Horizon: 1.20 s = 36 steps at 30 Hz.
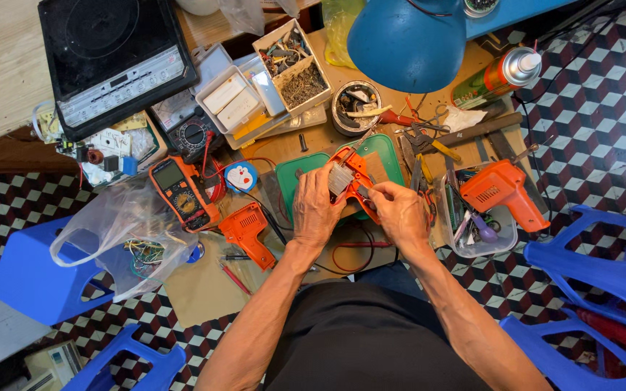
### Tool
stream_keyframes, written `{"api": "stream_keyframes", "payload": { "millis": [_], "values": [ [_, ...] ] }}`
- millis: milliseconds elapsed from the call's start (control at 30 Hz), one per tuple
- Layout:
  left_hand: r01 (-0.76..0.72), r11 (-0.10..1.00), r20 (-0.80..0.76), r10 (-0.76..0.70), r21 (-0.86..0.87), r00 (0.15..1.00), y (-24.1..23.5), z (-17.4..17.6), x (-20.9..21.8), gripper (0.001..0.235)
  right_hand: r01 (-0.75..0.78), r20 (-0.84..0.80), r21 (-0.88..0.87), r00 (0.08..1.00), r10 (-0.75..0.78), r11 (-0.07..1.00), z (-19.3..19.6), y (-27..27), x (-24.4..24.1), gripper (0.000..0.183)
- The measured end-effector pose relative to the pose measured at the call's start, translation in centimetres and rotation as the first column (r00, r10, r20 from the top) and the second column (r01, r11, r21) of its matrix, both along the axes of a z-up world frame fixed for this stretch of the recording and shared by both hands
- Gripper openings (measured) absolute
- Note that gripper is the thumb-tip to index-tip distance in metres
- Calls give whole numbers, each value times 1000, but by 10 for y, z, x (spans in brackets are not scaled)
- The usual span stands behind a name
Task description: The person works at a cluttered workbench, using a multimeter to test an orange handheld device. They then use pliers to strip and twist wires, and a soldering iron to solder connections on the device's internal components.
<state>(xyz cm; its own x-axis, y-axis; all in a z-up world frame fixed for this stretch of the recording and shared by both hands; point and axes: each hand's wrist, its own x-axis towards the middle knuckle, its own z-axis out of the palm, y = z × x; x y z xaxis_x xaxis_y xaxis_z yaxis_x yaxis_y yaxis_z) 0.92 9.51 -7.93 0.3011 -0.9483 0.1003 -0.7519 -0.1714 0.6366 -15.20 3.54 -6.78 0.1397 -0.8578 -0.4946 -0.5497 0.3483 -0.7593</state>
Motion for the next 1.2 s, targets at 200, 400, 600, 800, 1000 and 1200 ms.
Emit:
{"api": "stream_keyframes", "payload": {
  "millis": [200, 400, 600, 800, 1000, 1200],
  "values": [
    [-10, 1000, -10, 10, -5, 1000, 0, 1, -1, 67, -266, -224, -271, 952, 208, 925, 11, 16, -1, 20],
    [-1, 1000, -16, 1, -4, 1000, 1, 0, -1, 67, -396, -237, -487, 918, 318, 779, 3, 24, -1, 23],
    [9, 1000, -7, -9, 2, 1000, 0, 2, 0, 68, -84, -37, -110, 996, 80, 990, 9, 38, 11, 34],
    [-5, 1000, 4, 5, 20, 1000, -2, 4, -1, 65, -188, -86, -412, 982, 168, 892, 12, 51, 15, 28],
    [-15, 999, 24, 15, 33, 1000, -4, 5, -4, 64, -244, -193, -387, 964, 181, 889, 8, 51, 17, 28],
    [-15, 999, 51, 13, 32, 999, -3, 3, -4, 65, -141, -106, -493, 989, 102, 859, 4, 54, 14, 28]
  ]
}}
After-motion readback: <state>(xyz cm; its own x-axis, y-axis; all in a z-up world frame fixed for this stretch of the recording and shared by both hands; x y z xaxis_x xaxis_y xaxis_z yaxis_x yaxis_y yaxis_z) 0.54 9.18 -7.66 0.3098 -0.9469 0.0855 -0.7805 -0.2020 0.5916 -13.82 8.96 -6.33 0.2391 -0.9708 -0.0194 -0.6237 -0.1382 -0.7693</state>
